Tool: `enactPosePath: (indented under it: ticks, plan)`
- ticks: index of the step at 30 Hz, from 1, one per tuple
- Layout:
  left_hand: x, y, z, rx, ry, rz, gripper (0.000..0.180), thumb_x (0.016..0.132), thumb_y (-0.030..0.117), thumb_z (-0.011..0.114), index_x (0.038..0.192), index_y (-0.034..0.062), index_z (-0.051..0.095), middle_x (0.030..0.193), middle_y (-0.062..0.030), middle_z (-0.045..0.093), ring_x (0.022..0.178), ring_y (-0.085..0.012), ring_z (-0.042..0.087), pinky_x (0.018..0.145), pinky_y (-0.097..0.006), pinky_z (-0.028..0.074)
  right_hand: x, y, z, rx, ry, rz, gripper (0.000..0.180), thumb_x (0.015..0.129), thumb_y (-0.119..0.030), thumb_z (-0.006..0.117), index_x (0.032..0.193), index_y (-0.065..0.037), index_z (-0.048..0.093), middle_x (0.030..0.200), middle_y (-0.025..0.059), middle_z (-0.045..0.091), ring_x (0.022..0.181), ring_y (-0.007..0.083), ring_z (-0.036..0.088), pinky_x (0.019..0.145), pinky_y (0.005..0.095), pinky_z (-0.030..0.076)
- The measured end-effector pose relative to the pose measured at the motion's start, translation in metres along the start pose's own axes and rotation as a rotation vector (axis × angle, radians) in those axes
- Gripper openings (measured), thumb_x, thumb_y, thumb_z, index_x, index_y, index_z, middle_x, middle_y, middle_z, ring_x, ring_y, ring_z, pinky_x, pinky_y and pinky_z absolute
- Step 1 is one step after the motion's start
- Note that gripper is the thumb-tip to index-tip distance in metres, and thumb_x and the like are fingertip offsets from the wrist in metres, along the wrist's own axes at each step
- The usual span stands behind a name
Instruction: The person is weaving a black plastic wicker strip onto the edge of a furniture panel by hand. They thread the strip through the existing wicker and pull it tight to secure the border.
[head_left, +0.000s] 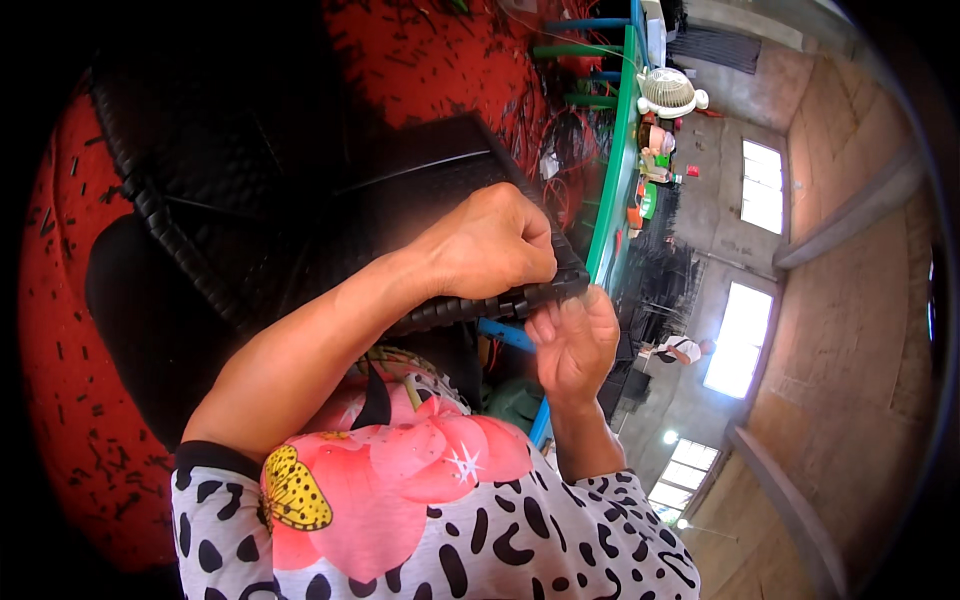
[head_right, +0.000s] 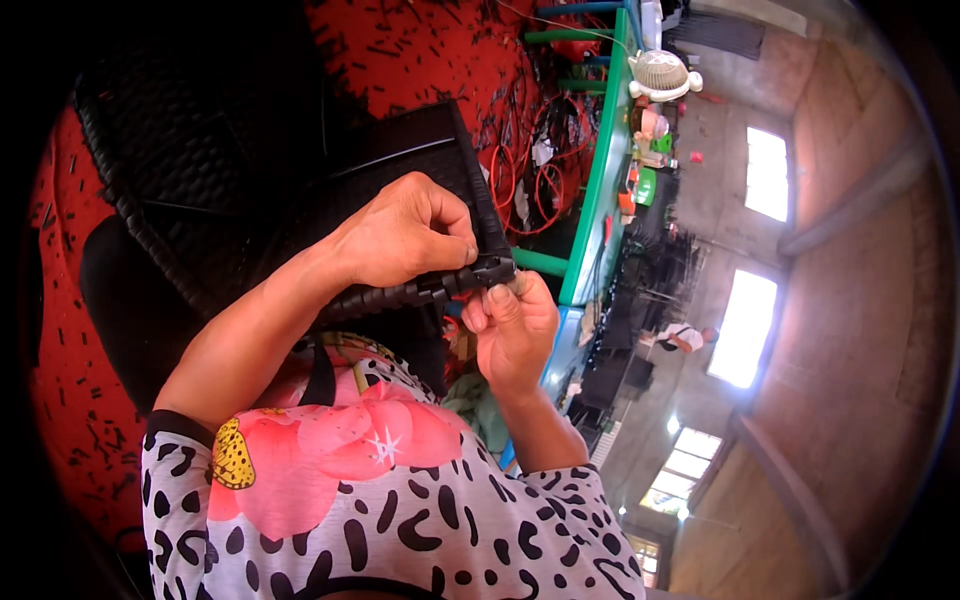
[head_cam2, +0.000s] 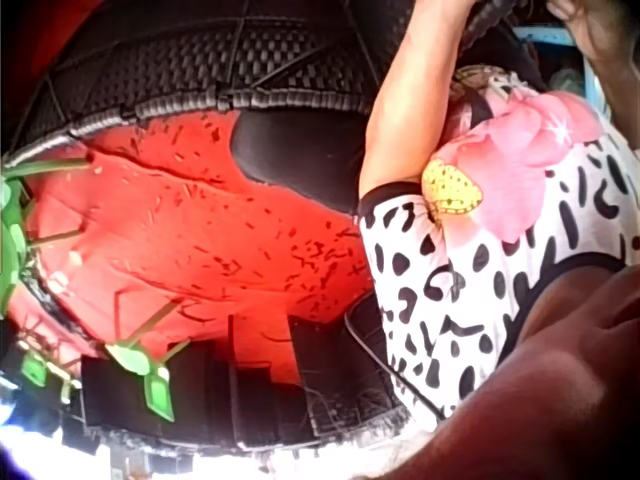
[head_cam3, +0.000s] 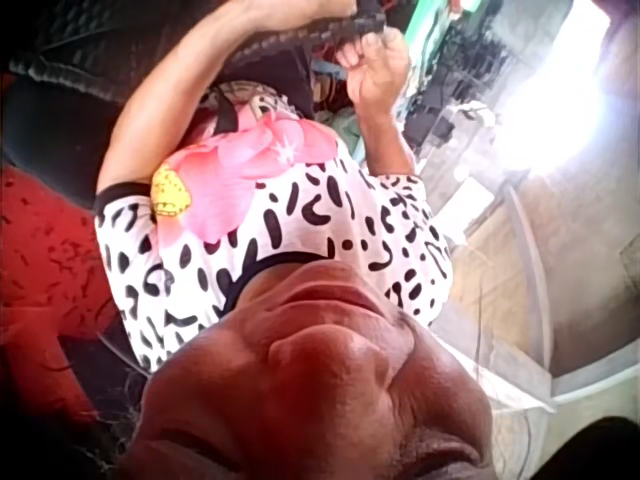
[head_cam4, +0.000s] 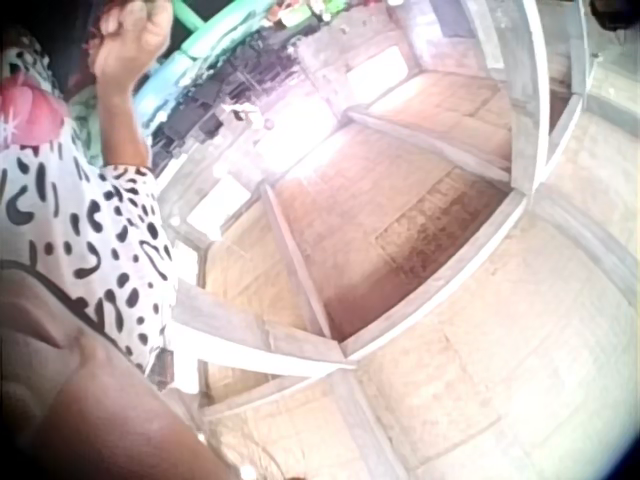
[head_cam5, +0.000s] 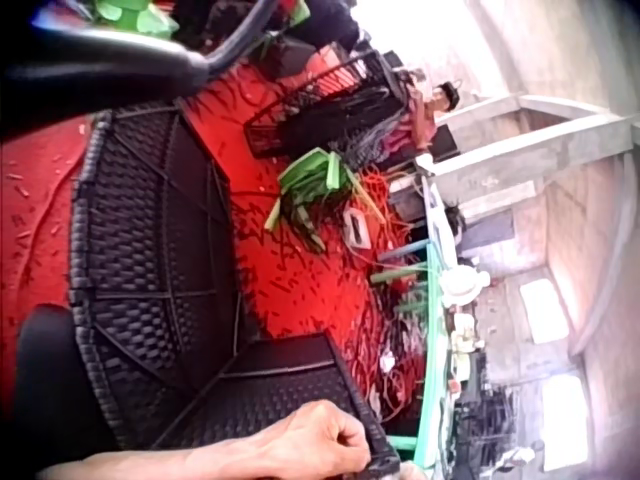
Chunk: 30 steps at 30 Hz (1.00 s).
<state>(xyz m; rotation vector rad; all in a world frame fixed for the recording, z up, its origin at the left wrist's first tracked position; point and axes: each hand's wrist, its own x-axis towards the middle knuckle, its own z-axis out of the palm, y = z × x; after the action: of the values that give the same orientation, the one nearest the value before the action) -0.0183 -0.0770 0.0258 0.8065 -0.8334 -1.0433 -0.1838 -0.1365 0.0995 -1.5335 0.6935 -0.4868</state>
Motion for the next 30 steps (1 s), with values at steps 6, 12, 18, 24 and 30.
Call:
enactPosePath:
  ticks: [6,12,18,24,30]
  plan:
    - [0.001,0.000,-0.003,0.004,0.005,0.003,0.013,0.072,0.011,0.062,0.068,-0.0011,0.065,0.056,0.0003,0.056,0.053,-0.0047,0.049,0.049,-0.023,0.039,0.000,-0.001,0.013,-0.138,0.065,-0.188,0.010,0.087,-0.002,0.057,0.084,-0.002,0.048,0.076,0.0037,0.050,0.056,0.0094,0.045,0.052,0.0242,0.039]
    - [0.002,-0.001,-0.005,0.011,0.023,-0.034,0.012,0.071,0.011,0.062,0.069,-0.0010,0.066,0.056,0.0007,0.056,0.053,-0.0045,0.048,0.049,-0.023,0.038,0.002,0.005,0.016,-0.245,0.107,-0.299,0.010,0.084,0.004,0.059,0.084,0.001,0.050,0.077,0.0037,0.048,0.057,0.0093,0.047,0.052,0.0232,0.042]
    - [0.003,-0.004,-0.003,0.004,-0.014,-0.039,0.011,0.071,0.010,0.063,0.070,-0.0007,0.066,0.056,0.0006,0.056,0.053,-0.0044,0.048,0.049,-0.023,0.037,-0.003,0.008,0.003,-0.263,0.112,-0.328,0.012,0.084,0.003,0.059,0.093,0.003,0.051,0.082,0.0081,0.053,0.061,0.0135,0.052,0.057,0.0259,0.046]
    - [0.003,-0.004,-0.004,0.004,0.016,-0.015,0.011,0.072,0.010,0.063,0.070,-0.0004,0.066,0.057,0.0004,0.057,0.054,-0.0043,0.049,0.051,-0.022,0.039,0.002,0.009,-0.005,0.174,-0.018,-0.068,0.012,0.086,-0.005,0.061,0.090,-0.001,0.050,0.082,0.0099,0.056,0.062,0.0166,0.054,0.058,0.0282,0.045]
    - [0.003,-0.004,-0.006,0.012,0.006,-0.044,0.011,0.072,0.010,0.064,0.070,-0.0005,0.066,0.060,0.0001,0.059,0.056,-0.0039,0.050,0.053,-0.021,0.040,0.007,0.004,-0.002,0.116,0.001,0.026,0.013,0.086,-0.008,0.061,0.085,-0.003,0.049,0.076,0.0074,0.055,0.059,0.0142,0.050,0.055,0.0260,0.042]
